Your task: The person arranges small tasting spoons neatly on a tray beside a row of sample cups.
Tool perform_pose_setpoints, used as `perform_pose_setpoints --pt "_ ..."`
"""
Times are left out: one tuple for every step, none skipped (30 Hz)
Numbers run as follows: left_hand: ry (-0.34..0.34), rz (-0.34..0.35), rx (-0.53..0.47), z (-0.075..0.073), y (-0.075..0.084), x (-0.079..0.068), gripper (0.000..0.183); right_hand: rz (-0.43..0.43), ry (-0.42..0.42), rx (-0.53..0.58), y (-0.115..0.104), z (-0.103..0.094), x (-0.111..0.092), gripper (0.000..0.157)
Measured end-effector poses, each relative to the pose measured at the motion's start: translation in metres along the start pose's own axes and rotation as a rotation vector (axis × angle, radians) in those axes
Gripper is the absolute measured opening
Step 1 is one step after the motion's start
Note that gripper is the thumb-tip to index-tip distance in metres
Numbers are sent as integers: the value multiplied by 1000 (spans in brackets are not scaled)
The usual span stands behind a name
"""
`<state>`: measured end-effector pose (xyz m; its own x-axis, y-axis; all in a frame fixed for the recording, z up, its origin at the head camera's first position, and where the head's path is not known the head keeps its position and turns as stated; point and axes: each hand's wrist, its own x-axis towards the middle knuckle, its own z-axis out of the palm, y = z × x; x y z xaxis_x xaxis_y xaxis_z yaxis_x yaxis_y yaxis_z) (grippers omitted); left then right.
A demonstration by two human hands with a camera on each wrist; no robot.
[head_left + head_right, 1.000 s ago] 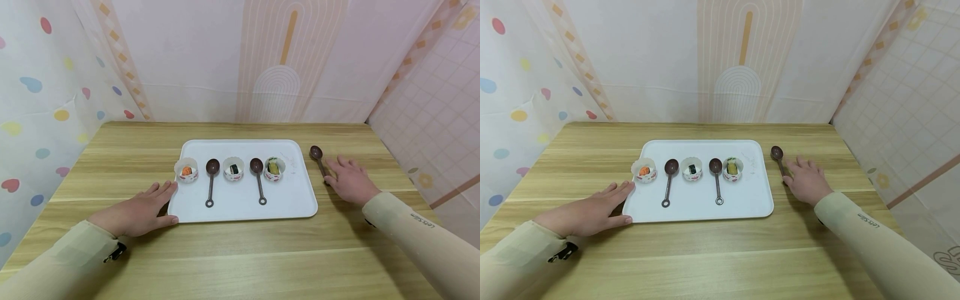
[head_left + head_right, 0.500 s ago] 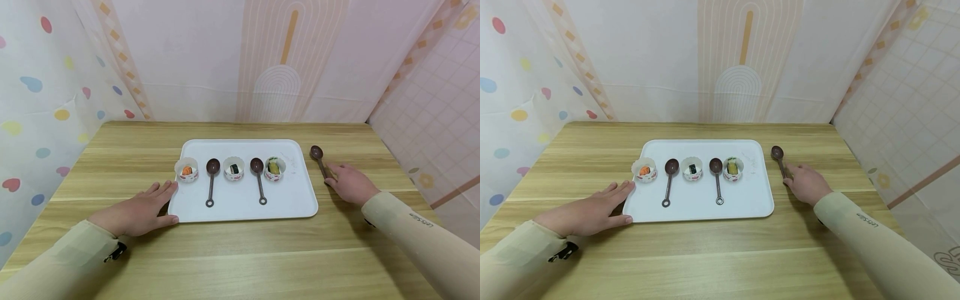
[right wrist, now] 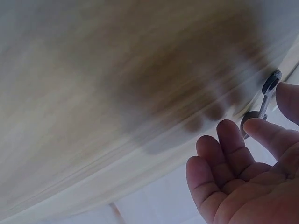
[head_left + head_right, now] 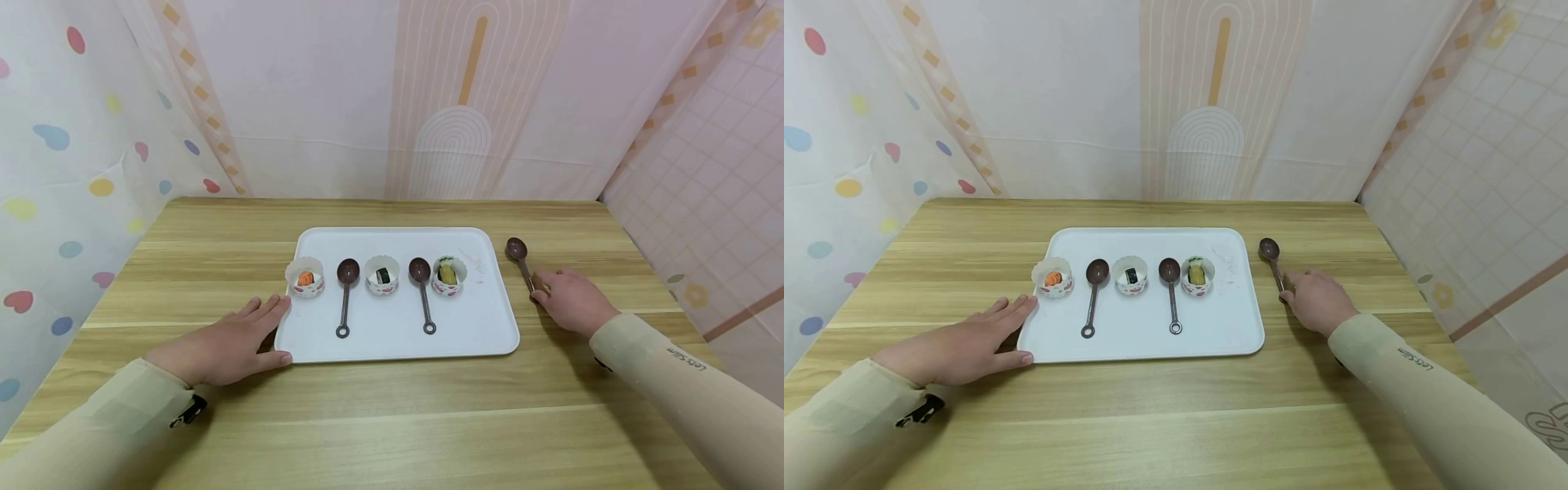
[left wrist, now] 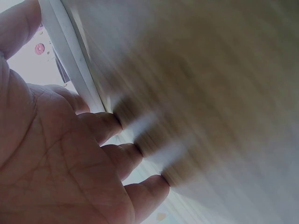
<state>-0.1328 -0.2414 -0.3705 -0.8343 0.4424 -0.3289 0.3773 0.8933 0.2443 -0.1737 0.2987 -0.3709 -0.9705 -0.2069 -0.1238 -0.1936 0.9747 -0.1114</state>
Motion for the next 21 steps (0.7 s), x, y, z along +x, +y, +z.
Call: perform_pose_setpoints --pt "0 0 -1 0 0 0 108 -1 0 0 0 0 0 51" --pt "1 -1 -1 0 0 0 107 -1 0 3 0 -1 1 50" --pt "1 0 -2 -1 1 0 107 -2 0 7 0 -1 1 47" --pt "3 1 -2 -1 1 0 107 -5 2 9 0 -1 1 44" --pt "5 2 -2 -1 1 0 106 -8 5 13 0 -1 2 40" --pt "6 3 -2 -1 1 0 106 -13 9 15 0 -1 2 35" --pt "7 3 -3 -1 1 0 106 -17 12 17 0 0 2 30" --pt "8 5 -3 -1 1 0 105 -20 15 21 0 0 3 28" --pt "9 5 -4 -1 1 0 105 -24 17 23 0 0 3 24" --pt "9 5 -4 -1 1 0 105 -27 20 23 0 1 4 22" --pt "9 5 -4 -1 1 0 105 -30 21 25 0 1 4 21" --pt "8 5 -5 -1 1 0 105 -32 23 26 0 1 5 19" --pt "7 4 -5 -1 1 0 105 -34 23 29 0 1 5 19" --pt "6 3 -6 -1 1 0 105 -34 23 32 0 1 5 18" --pt "5 3 -6 -1 1 0 106 -33 21 36 0 1 6 18" --pt "5 2 -7 -1 1 0 106 -30 20 40 0 1 6 17" --pt "5 1 -7 -1 1 0 106 -28 18 46 -1 1 6 17" --pt "5 1 -6 -1 1 0 106 -24 16 52 -1 1 6 16" --pt "6 2 -5 -1 1 0 106 -19 13 58 -1 1 6 16" --pt "7 2 -4 -1 1 0 106 -15 11 64 -2 1 7 15" --pt "7 3 -4 -1 1 0 106 -12 9 69 -2 1 7 15"
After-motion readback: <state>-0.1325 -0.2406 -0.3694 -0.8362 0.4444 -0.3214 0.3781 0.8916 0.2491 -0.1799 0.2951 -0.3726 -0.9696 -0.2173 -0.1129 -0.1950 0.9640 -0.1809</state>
